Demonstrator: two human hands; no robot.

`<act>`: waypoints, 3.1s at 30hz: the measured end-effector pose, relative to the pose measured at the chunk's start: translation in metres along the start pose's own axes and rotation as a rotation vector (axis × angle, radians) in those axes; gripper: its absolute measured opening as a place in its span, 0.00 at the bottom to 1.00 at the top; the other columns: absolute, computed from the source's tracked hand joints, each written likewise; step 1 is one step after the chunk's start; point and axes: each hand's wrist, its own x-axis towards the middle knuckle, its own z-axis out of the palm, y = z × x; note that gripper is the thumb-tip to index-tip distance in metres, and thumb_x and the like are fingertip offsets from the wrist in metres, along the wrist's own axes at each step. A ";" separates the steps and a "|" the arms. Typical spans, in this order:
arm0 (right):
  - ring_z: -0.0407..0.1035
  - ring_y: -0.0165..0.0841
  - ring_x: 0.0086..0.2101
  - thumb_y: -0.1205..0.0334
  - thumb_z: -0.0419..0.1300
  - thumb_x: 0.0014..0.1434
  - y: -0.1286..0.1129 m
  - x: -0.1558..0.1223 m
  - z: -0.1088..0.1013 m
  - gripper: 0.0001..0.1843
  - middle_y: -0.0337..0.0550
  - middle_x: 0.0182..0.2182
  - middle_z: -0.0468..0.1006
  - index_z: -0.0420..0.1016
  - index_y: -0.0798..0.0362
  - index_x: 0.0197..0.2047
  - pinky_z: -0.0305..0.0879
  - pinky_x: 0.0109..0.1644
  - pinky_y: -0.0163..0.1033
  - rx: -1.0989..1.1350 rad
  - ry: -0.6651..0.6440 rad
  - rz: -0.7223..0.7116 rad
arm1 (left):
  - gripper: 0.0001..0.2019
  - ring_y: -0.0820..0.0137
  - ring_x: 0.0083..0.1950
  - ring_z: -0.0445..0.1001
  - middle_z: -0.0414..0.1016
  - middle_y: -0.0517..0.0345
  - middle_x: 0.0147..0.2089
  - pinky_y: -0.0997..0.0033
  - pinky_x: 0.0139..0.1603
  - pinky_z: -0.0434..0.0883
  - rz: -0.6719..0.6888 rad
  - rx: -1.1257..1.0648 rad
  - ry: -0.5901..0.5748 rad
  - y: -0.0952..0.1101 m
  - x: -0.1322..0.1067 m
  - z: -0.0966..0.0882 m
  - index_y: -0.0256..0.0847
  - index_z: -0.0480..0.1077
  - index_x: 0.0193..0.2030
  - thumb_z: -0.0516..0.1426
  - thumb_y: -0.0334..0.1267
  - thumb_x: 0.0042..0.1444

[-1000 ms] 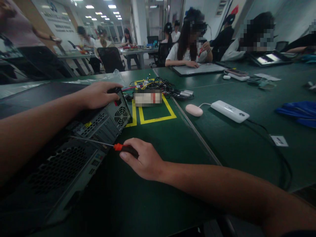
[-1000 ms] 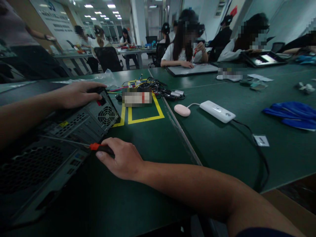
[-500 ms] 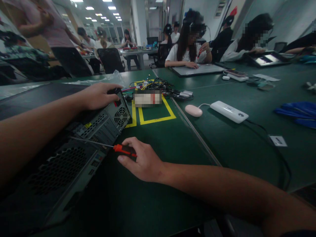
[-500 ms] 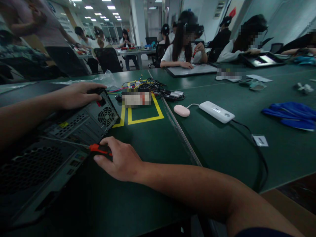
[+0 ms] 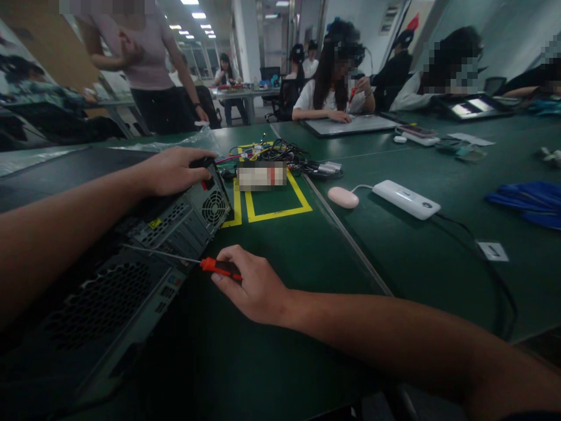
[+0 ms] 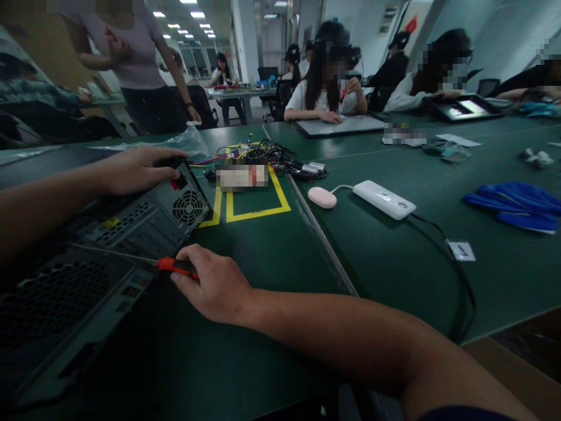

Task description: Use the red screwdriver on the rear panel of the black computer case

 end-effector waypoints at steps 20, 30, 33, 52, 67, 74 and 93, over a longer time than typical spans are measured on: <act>0.75 0.37 0.41 0.53 0.60 0.72 0.001 -0.001 0.001 0.11 0.43 0.44 0.80 0.70 0.49 0.53 0.70 0.48 0.44 -0.004 0.010 -0.010 | 0.41 0.50 0.69 0.74 0.72 0.42 0.73 0.49 0.72 0.67 0.026 -0.055 0.019 -0.006 0.003 0.004 0.34 0.66 0.75 0.50 0.53 0.58; 0.75 0.37 0.45 0.55 0.60 0.73 0.001 0.000 0.001 0.12 0.45 0.47 0.81 0.73 0.50 0.55 0.71 0.51 0.44 -0.043 0.027 -0.039 | 0.38 0.51 0.73 0.69 0.71 0.43 0.74 0.47 0.76 0.62 0.010 -0.023 0.031 -0.006 0.003 0.006 0.35 0.66 0.74 0.50 0.52 0.60; 0.74 0.36 0.42 0.54 0.60 0.74 0.001 0.000 0.001 0.12 0.44 0.44 0.79 0.75 0.51 0.55 0.70 0.48 0.42 -0.072 0.034 -0.045 | 0.38 0.51 0.74 0.68 0.70 0.44 0.75 0.48 0.76 0.60 0.014 -0.020 0.030 -0.006 0.002 0.006 0.35 0.66 0.74 0.50 0.51 0.60; 0.76 0.37 0.41 0.58 0.61 0.69 0.002 -0.002 0.007 0.12 0.45 0.44 0.80 0.69 0.50 0.53 0.73 0.48 0.43 0.021 0.052 -0.055 | 0.38 0.50 0.73 0.70 0.72 0.38 0.73 0.47 0.74 0.63 0.064 0.075 0.011 -0.002 0.003 0.004 0.31 0.66 0.74 0.47 0.51 0.61; 0.75 0.36 0.41 0.57 0.61 0.71 -0.004 -0.001 0.003 0.09 0.44 0.44 0.80 0.70 0.50 0.51 0.73 0.48 0.43 0.028 0.013 -0.012 | 0.37 0.50 0.73 0.69 0.71 0.37 0.74 0.47 0.74 0.63 0.075 0.113 0.011 -0.005 0.004 0.005 0.34 0.65 0.75 0.47 0.51 0.63; 0.75 0.37 0.40 0.54 0.59 0.71 -0.004 -0.001 0.003 0.11 0.45 0.44 0.80 0.70 0.50 0.51 0.72 0.47 0.43 0.007 0.008 -0.013 | 0.37 0.50 0.72 0.70 0.73 0.39 0.72 0.47 0.74 0.63 0.095 0.074 0.036 -0.007 0.004 0.006 0.37 0.67 0.74 0.48 0.52 0.62; 0.75 0.38 0.43 0.52 0.56 0.75 -0.001 -0.001 0.007 0.13 0.48 0.45 0.80 0.73 0.52 0.52 0.72 0.48 0.43 -0.054 0.011 -0.067 | 0.37 0.45 0.70 0.73 0.77 0.47 0.69 0.46 0.75 0.64 0.071 0.099 0.046 -0.010 0.010 0.008 0.47 0.71 0.71 0.54 0.55 0.54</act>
